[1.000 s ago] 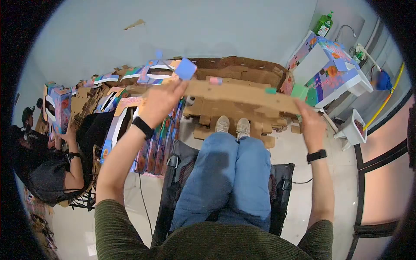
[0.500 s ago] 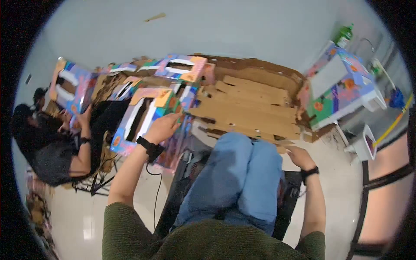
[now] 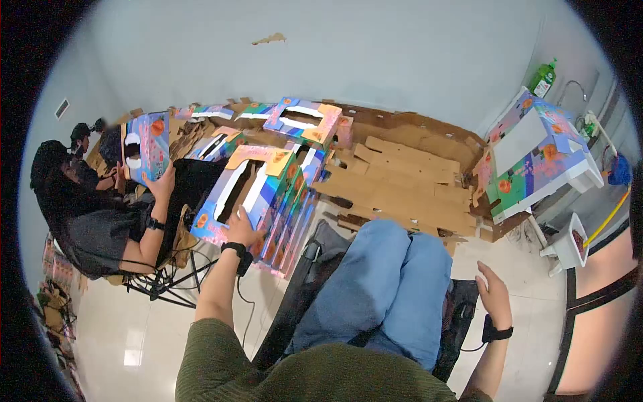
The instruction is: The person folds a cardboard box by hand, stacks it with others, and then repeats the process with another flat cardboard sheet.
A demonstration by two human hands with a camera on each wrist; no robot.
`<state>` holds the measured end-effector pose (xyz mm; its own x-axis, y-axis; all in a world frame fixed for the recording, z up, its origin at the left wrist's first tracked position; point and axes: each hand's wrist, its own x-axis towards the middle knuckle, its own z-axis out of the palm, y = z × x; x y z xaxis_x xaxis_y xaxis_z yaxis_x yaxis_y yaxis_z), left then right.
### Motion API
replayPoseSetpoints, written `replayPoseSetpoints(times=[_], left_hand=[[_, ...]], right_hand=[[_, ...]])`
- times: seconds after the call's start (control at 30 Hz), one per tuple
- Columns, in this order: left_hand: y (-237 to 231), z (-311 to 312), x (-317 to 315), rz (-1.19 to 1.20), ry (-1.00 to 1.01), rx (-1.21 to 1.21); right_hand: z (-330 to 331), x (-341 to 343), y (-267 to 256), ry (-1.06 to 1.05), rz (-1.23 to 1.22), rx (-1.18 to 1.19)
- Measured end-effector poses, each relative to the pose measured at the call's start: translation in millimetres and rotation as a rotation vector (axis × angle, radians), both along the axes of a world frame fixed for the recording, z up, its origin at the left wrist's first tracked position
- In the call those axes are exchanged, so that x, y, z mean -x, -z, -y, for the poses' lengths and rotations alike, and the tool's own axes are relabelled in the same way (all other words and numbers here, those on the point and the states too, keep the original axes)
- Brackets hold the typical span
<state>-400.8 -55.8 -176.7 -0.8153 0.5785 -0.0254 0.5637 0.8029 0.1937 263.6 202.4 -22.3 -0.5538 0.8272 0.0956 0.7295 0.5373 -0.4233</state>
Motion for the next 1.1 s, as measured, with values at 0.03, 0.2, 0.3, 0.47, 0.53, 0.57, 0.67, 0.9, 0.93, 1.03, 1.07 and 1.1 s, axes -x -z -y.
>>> replayPoseSetpoints(times=[0.03,0.2,0.3,0.47,0.53,0.57,0.67,0.9,0.93,1.03,1.07,1.1], left_hand=[[-0.3,-3.6,0.3,0.015,-0.02,-0.009],[-6.4,0.2,-1.5,0.065,-0.078,-0.108],[31.1,5.2,23.3,-0.166,-0.298,-0.349],[5.7,59.6,18.7,0.024,-0.684,-0.491],[36.1,68.9,16.7,0.667,-0.637,-1.106],[52.9,72.4,18.4,0.852,-0.582,-1.247],[73.3,73.4,18.4,1.055,-0.491,-1.394],[20.0,61.6,-2.7,1.057,-0.539,-1.486],[10.6,61.7,-3.4,1.061,-0.561,-1.45],[-10.9,55.5,-19.5,1.049,-0.501,-1.383],[-9.6,59.6,-19.6,1.089,-0.508,-1.343],[-12.8,54.9,-27.5,1.088,-0.47,-1.397]], right_hand=[[5.8,0.5,-0.6,0.011,-0.008,0.008],[23.6,0.2,-1.2,0.06,-0.079,0.113],[26.0,-1.7,2.1,0.048,-0.091,0.102],[24.2,-5.6,12.5,0.025,-0.123,0.081],[26.4,-6.0,12.2,0.036,-0.112,0.08],[25.9,-7.4,14.4,0.024,-0.109,0.064],[24.9,-5.9,16.2,0.012,-0.111,0.052],[32.7,-1.7,9.6,0.023,-0.132,0.08],[33.9,-2.0,10.1,0.02,-0.138,0.087],[36.9,-2.9,6.2,0.001,-0.143,0.082],[37.6,-3.4,5.4,-0.003,-0.129,0.073],[37.1,-3.9,4.9,-0.006,-0.115,0.065]])
